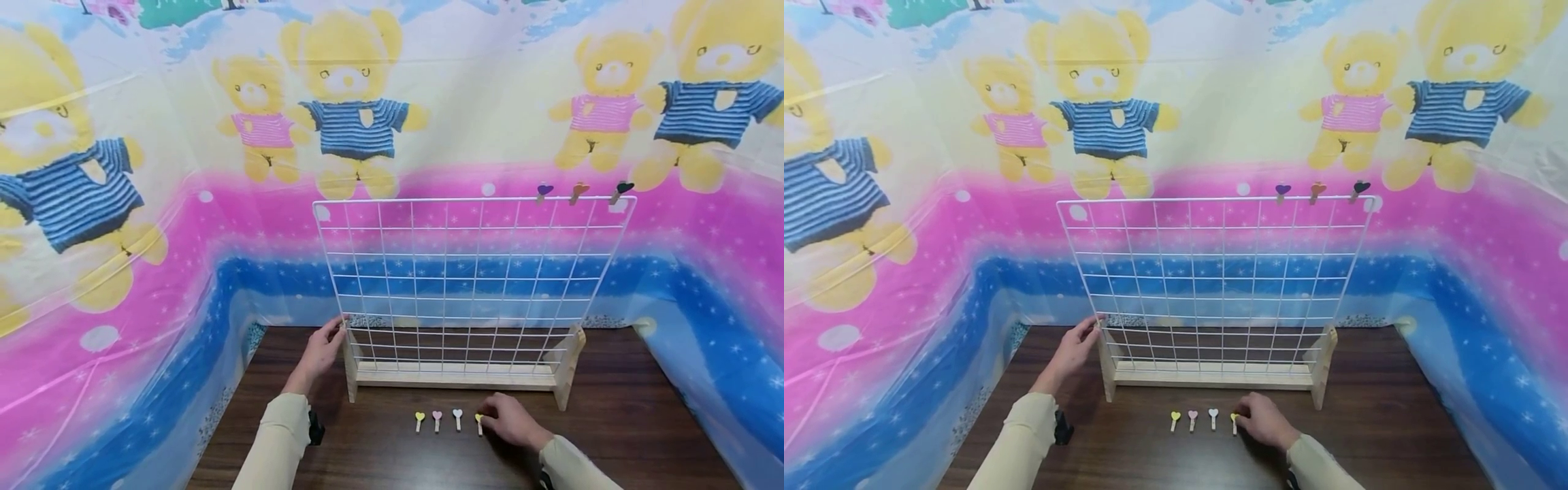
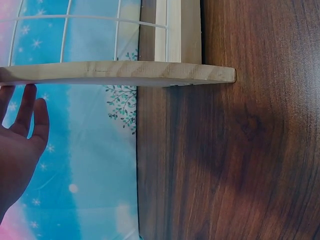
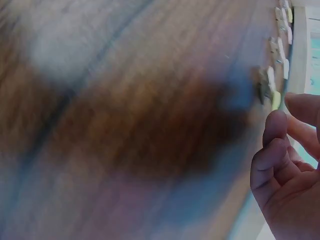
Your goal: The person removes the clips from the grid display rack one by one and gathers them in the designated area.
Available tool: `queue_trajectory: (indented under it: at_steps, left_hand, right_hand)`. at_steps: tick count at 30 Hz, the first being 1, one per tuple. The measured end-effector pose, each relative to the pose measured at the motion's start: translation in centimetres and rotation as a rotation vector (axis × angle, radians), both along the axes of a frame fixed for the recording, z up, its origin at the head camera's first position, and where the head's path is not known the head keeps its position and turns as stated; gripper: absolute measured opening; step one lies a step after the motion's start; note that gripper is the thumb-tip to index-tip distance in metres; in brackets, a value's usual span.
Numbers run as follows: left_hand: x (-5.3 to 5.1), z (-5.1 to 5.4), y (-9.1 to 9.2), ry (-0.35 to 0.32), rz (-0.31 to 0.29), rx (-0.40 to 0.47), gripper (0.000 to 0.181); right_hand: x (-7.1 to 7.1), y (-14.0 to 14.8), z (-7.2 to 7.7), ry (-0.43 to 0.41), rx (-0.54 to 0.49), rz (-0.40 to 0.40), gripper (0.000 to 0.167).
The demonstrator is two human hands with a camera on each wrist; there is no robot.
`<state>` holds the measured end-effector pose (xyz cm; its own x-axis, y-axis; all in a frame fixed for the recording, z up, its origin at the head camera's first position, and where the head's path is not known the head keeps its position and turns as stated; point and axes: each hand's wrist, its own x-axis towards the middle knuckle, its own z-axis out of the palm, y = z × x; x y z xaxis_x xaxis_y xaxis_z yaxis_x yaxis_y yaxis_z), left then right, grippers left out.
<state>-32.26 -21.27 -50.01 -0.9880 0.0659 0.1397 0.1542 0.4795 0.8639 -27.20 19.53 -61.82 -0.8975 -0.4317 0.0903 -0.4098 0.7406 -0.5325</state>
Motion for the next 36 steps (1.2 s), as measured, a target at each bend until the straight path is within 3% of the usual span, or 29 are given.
queue_trajectory:
  at_steps: [7,11,23,36]
  left_hand:
    - [0.0,0.1,-0.1,-0.007,0.001,0.000,0.039]
    - [0.0,0.1,-0.1,-0.010,0.005,-0.001,0.038]
    - [0.1,0.1,0.0,0.002,0.005,-0.004,0.039]
    - [0.0,0.1,0.0,0.003,0.008,0.014,0.038]
  right_hand:
    - [0.1,0.8,4.3,0.031,-0.034,0.005,0.014]
    - [0.0,1.4,7.2,0.122,-0.034,0.010,0.012]
    - [1.1,2.8,17.7,0.264,-0.003,0.016,0.016]
    - [1.4,3.4,27.8,0.568,-0.046,0.009,0.023]
